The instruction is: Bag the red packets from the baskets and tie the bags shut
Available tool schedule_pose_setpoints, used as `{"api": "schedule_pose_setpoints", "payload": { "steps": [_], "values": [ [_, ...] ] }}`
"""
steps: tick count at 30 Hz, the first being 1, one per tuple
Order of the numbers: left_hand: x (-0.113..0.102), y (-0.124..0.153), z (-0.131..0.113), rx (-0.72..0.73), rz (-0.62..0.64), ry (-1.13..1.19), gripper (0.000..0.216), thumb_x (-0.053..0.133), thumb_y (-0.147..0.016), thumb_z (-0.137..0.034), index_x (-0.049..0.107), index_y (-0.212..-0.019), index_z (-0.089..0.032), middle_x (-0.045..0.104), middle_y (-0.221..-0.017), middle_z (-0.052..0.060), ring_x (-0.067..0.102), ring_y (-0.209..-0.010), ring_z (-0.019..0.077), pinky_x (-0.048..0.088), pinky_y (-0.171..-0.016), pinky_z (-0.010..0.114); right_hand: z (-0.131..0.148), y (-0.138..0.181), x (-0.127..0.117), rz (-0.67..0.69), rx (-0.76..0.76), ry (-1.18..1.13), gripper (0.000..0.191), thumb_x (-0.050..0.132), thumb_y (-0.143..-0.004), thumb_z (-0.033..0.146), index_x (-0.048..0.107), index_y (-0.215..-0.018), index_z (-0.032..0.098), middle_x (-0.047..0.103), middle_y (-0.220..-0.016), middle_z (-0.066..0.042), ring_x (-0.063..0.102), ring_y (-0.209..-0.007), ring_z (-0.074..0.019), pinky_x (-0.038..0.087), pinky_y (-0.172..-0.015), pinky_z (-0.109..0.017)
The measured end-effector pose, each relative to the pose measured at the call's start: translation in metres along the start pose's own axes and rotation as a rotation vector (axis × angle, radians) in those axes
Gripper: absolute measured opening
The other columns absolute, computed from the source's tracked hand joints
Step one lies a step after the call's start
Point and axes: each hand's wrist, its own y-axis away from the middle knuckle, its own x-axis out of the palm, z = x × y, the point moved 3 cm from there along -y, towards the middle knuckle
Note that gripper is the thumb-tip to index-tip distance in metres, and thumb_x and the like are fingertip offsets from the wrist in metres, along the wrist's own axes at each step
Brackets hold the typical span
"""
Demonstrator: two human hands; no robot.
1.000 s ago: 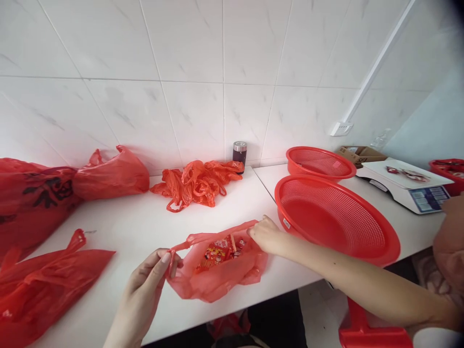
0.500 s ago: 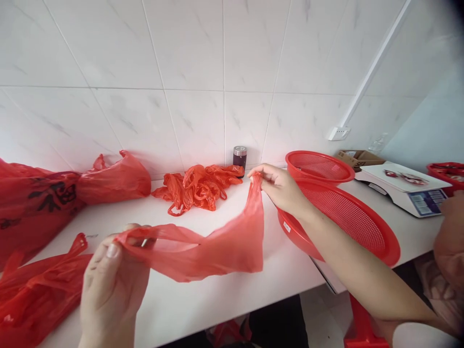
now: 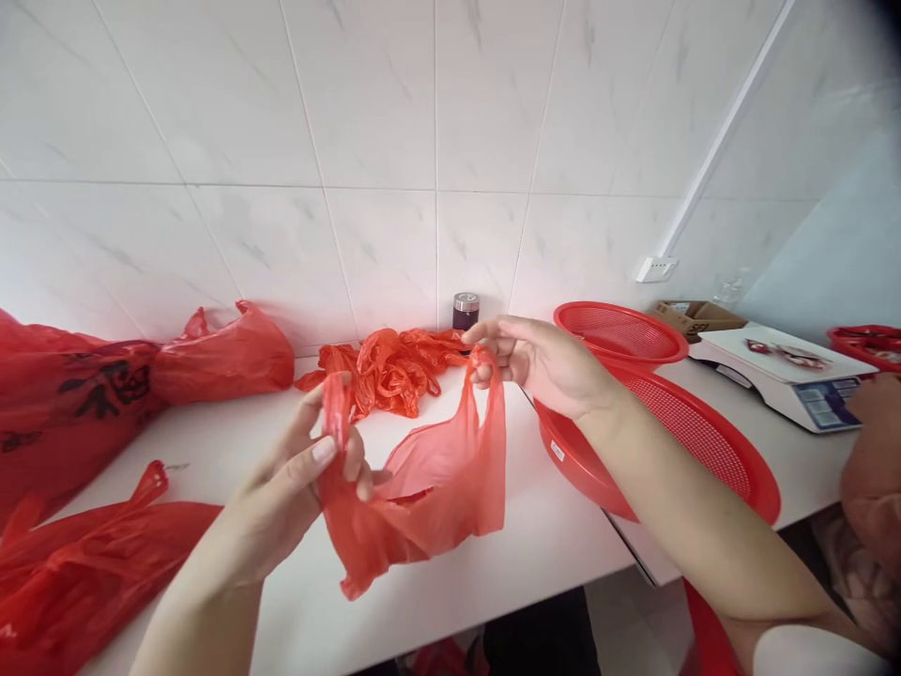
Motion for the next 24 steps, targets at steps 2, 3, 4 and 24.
{"api": "schedule_pose_setpoints", "payload": {
  "steps": [2,3,4,24],
  "values": [
    [0.007,-0.007,0.005,-0.105,0.138,-0.001,0.059,0.069,-0.078,-0.038,0.047,-0.133,-0.032,0.053,-0.063,-0.004,0.052,-0.051,0.0138,0.055,-0.071,0.043,0.003,-0.001,0.018,0.100,-0.019,0.000,0.032,0.046,-0.095,0.041,0.066,-0.100,0.017,0.061,-0.075,0.000,0.062,-0.072,-0.0114,0.052,-0.076,-0.029],
    [0.013,-0.010,0.008,-0.145,0.189,-0.026,0.063,0.071,-0.077,-0.036,0.046,-0.134,-0.033,0.052,-0.063,-0.004,0.051,-0.050,0.0136,0.055,-0.068,0.042,0.004,-0.002,0.028,0.149,-0.027,0.021,0.029,0.049,-0.094,0.040,0.066,-0.099,0.017,0.061,-0.076,0.001,0.062,-0.073,-0.0109,0.052,-0.077,-0.029],
    [0.019,-0.013,0.010,-0.175,0.233,-0.069,0.065,0.073,-0.075,-0.033,0.046,-0.135,-0.033,0.054,-0.064,-0.004,0.052,-0.052,0.0145,0.054,-0.064,0.039,0.005,-0.003,0.038,0.197,-0.033,0.046,0.024,0.053,-0.093,0.037,0.066,-0.099,0.018,0.062,-0.078,0.001,0.063,-0.074,-0.0105,0.052,-0.077,-0.028],
    [0.018,-0.044,0.029,-0.133,0.120,-0.228,0.033,0.049,-0.092,-0.043,0.056,-0.072,-0.017,0.056,-0.057,-0.001,0.051,-0.052,0.0111,0.044,-0.057,0.024,-0.033,0.017,0.057,0.043,-0.148,0.481,0.007,0.058,-0.087,0.019,0.052,-0.092,0.022,0.056,-0.084,0.002,0.055,-0.078,-0.0102,0.047,-0.076,-0.028]
  ]
}}
